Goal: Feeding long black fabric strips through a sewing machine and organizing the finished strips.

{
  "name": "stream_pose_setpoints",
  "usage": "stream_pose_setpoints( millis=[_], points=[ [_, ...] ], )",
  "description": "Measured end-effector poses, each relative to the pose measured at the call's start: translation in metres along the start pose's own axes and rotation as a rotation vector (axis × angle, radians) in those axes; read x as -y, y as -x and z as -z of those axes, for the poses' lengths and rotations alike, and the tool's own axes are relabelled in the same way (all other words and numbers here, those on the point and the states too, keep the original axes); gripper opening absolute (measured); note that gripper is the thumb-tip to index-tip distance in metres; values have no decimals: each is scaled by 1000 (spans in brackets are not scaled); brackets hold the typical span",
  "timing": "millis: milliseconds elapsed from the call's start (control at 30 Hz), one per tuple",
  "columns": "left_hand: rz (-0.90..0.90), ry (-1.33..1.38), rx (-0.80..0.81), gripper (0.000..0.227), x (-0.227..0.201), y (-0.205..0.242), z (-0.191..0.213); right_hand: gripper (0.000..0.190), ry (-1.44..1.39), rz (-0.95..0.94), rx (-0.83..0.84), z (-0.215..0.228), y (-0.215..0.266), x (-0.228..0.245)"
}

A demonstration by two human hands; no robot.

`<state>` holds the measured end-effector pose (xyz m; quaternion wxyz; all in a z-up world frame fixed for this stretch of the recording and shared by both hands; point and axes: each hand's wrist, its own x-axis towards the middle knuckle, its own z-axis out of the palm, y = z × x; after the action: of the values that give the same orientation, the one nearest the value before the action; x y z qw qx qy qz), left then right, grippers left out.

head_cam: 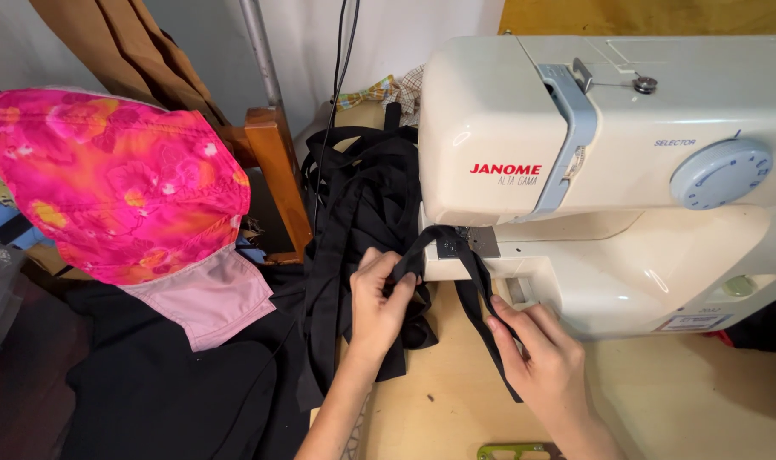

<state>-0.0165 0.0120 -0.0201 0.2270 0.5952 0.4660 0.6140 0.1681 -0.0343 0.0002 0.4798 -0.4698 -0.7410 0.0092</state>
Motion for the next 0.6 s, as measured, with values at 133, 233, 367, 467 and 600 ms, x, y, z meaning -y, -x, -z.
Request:
stream_pose_setpoints(
  millis=[133,233,367,467,600],
  points=[
    [128,484,121,13,3,3,-1,22,20,-38,16,1,-1,3],
    [230,562,136,17,2,4,-2,18,50,64,-7,3,-3,5],
    [225,576,142,17,2,4,-2,16,18,126,-54,2,-2,9],
    [210,528,131,15,-2,3,-2,14,14,42,-50,2,0,6],
    [-98,-43,-183,16,-18,4,-3,14,-127,-121,-2,-1,2,1]
  ],
)
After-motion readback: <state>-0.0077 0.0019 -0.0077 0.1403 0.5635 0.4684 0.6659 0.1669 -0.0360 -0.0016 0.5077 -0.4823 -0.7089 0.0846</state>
